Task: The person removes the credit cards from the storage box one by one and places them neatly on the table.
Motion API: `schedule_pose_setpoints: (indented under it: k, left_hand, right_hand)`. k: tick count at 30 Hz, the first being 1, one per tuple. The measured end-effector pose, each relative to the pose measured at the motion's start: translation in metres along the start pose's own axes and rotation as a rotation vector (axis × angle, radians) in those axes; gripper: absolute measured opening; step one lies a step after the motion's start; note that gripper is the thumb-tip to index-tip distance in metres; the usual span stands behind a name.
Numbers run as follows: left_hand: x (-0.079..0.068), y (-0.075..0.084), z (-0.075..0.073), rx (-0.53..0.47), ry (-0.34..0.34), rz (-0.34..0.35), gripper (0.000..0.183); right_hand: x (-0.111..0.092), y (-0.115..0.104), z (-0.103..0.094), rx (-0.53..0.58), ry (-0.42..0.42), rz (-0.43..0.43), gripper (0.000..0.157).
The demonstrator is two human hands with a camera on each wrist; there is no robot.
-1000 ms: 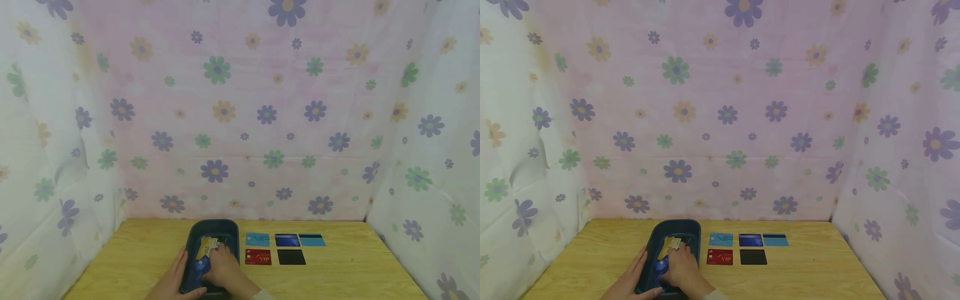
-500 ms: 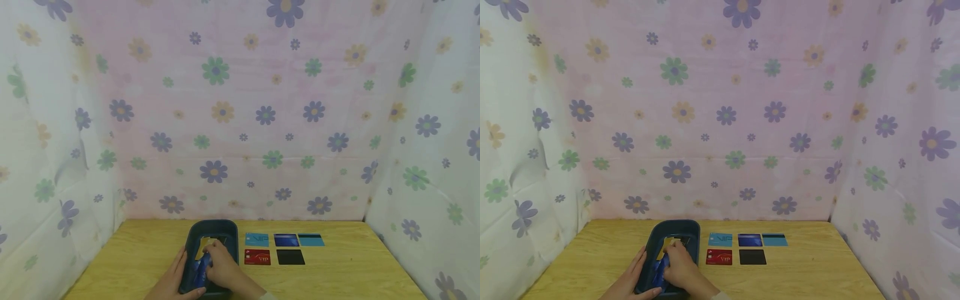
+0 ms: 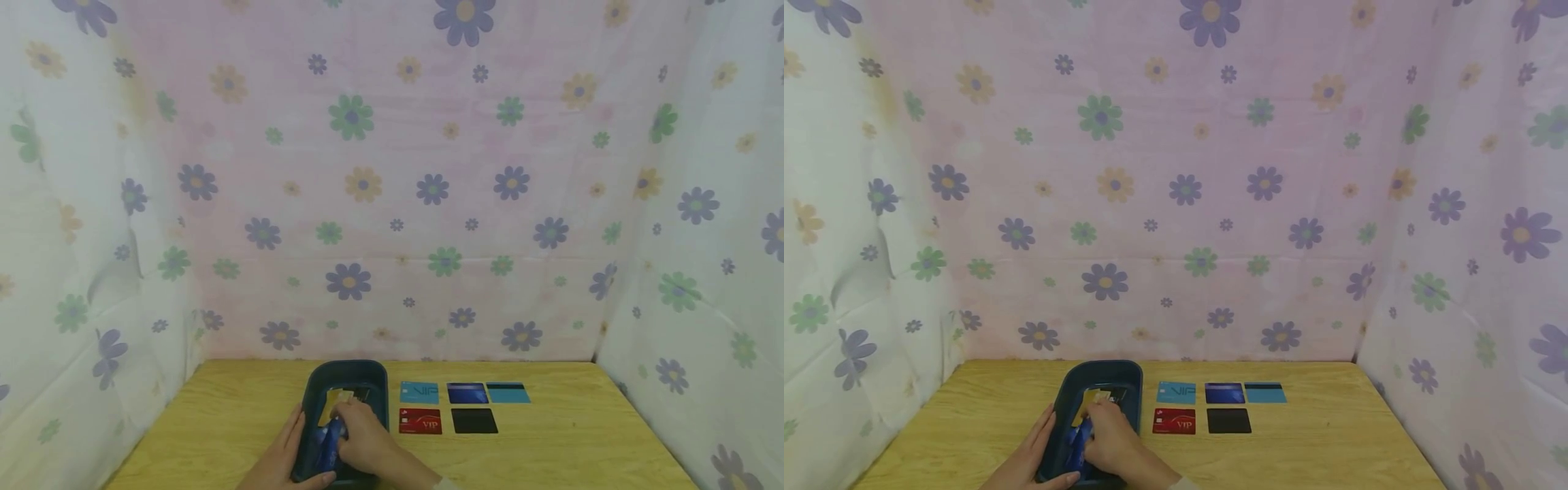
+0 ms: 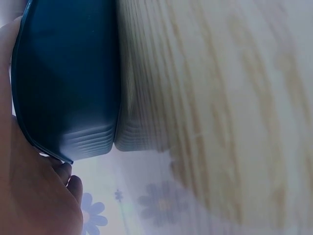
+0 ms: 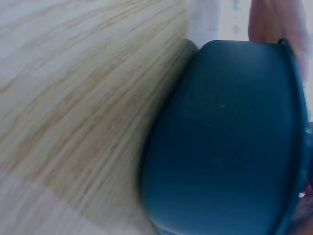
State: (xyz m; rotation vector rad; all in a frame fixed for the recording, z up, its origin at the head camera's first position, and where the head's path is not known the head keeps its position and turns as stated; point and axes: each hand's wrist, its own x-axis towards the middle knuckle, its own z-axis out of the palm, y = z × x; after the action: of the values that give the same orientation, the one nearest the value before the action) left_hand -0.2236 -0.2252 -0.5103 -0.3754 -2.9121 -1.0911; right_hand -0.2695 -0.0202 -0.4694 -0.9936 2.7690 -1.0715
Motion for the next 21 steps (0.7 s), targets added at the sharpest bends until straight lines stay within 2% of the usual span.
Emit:
schedule_pose_setpoints:
  k: [4,9,21]
  left_hand:
    - [-0.001,-0.001,0.001,0.002,0.004,0.012,0.116]
    - [-0.001,-0.002,0.001,0.008,0.003,0.01,0.116]
    - [-0.001,0.003,0.001,0.005,0.0,-0.008,0.115]
  right_hand:
    - [-0.008,-0.002,-0.009,0.029,-0.022,0.001,0.036]
    - [-0.016,-0.001,-0.016,0.116,-0.051,0.067,0.031]
    - [-0.027,0.002,-0.03,0.309,-0.016,0.156,0.027]
